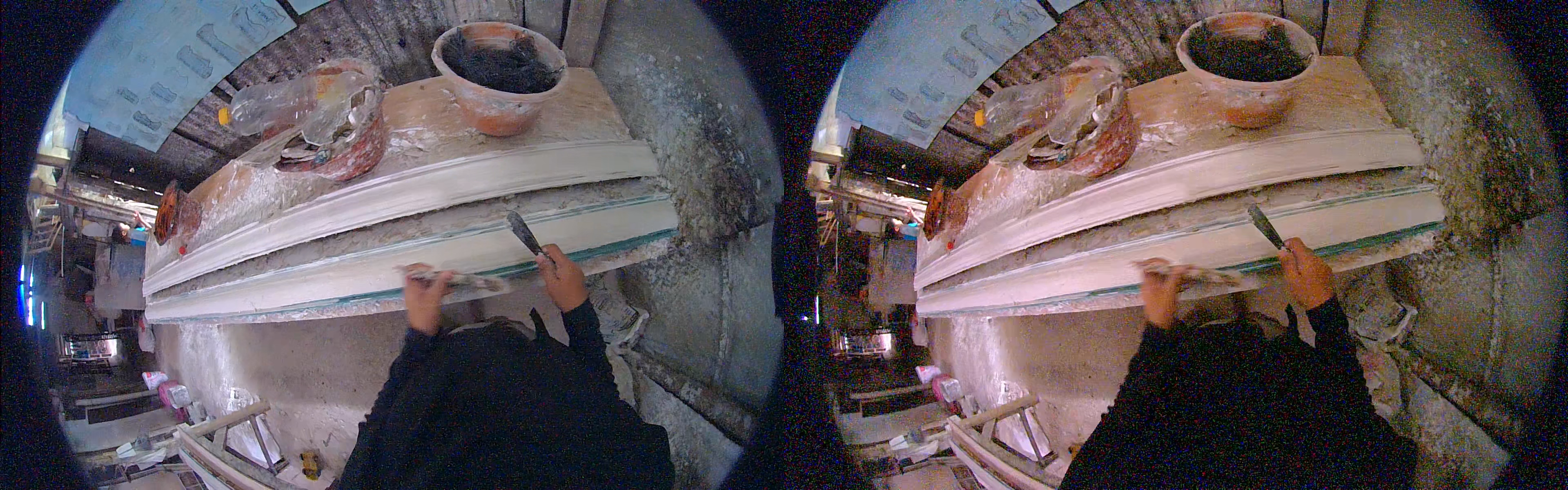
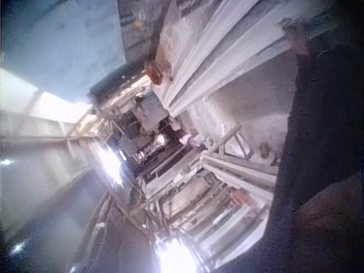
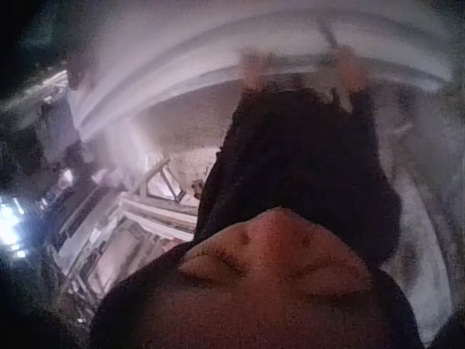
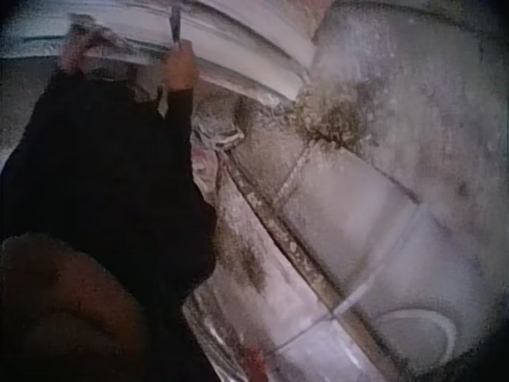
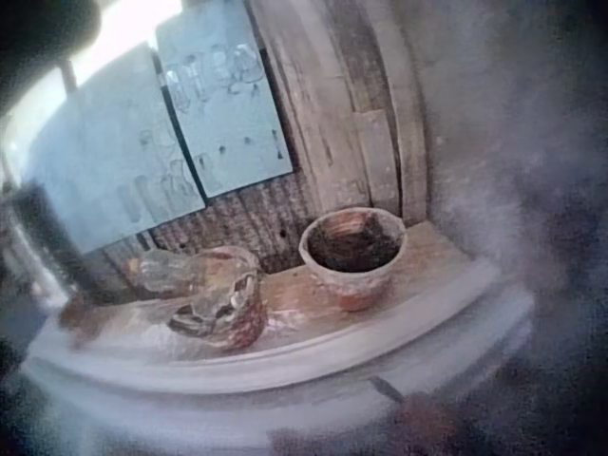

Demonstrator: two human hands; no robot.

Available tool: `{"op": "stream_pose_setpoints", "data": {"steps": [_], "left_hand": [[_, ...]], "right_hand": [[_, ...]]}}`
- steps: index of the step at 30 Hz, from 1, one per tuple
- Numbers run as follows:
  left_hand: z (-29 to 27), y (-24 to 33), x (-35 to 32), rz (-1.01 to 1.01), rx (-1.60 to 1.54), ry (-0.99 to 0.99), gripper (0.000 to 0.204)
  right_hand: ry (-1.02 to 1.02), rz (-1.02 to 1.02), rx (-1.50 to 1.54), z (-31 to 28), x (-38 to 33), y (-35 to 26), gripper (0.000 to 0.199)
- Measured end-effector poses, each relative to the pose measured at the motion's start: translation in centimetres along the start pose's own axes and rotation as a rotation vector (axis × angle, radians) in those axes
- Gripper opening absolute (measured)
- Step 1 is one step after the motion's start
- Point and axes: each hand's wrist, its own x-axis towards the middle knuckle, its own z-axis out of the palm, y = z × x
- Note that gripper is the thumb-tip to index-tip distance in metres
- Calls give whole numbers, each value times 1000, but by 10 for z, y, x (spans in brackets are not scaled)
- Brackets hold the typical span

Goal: The person applies a white putty-like substance to the edge of a long white molding piece using a putty knife. They repeatedly smooth the material along the length of the molding, occasionally adding more putty from a container.

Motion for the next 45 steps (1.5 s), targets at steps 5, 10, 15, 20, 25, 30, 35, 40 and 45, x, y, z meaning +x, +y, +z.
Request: {"op": "stream_pose_setpoints", "data": {"steps": [5,10,15,20,25,30,35,40,45], "left_hand": [[-10,-17,9,-103,34,-1,36],[-120,-20,13,30,101,344,42],[-266,-29,0,150,673,803,40],[-266,27,1,172,-13,752,30],[-160,3,20,20,269,243,36],[-171,12,34,-10,158,177,33],[-337,14,63,166,163,531,33],[-518,29,70,546,608,908,31],[-527,70,62,593,123,909,31]], "right_hand": [[38,-57,6,2,1,5,24],[39,-18,-53,11,3,7,22],[-61,-111,-73,29,12,-21,23],[-114,-200,-65,50,21,-61,24],[-64,-263,-60,87,25,-100,24],[-24,-116,-81,112,9,-132,22],[-71,-110,-192,142,-12,-155,23],[-369,-468,-252,172,-25,-171,32],[-571,-495,-547,181,-14,-197,32]]}}
